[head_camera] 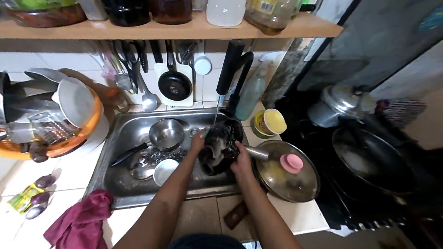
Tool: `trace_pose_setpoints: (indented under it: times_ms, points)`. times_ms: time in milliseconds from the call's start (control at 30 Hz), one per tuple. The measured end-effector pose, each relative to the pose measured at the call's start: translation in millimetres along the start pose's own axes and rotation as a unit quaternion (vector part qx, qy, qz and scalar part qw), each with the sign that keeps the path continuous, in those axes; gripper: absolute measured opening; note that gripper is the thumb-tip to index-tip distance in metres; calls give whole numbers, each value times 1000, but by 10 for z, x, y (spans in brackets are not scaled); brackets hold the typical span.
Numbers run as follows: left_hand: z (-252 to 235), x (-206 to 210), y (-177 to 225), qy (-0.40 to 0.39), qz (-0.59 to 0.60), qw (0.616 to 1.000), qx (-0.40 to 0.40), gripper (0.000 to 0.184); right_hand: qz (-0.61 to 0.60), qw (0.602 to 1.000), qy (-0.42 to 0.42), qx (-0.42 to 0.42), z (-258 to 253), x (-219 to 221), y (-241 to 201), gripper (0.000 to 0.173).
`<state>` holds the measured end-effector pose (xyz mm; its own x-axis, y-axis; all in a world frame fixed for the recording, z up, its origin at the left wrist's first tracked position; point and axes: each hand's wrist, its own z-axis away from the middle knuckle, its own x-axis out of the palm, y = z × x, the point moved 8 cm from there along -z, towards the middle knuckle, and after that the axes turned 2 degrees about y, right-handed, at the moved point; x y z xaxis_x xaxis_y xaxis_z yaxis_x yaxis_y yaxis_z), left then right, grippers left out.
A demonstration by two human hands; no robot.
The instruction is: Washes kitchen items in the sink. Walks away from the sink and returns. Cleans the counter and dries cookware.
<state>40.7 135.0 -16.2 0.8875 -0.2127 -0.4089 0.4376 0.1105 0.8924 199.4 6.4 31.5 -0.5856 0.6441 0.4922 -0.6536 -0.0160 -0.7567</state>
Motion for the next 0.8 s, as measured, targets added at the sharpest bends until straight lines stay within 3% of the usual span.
trace_pose_setpoints:
  times_ms: [67,133,300,433,567,633,733,800]
  points:
    - [84,-12,-237,-15,-29,995,-93,44,19,999,27,3,-57,-53,-3,28]
    - [324,-26,-255,-7,-37,992,-122,43,47,998,33,21,-97,-71,-17,36]
    - [1015,68,160,32,9,999,23,54,68,995,-11,70,-115,8,-27,27]
    - [1131,40,348,70,14,989,128,53,133,987,-61,62,29,140,-53,21]
    - [1127,-27,775,120,-1,943,311,43,200,975,-93,40,108,194,-71,20]
    - [1048,-45,1010,105,-22,913,394,38,201,973,-111,38,105,184,-71,19]
    - [788,-141,1265,52,-53,918,389,41,217,968,-123,35,165,162,-116,19]
    - [503,-283,1241,54,-38,941,333,44,227,966,-122,35,193,106,-114,20]
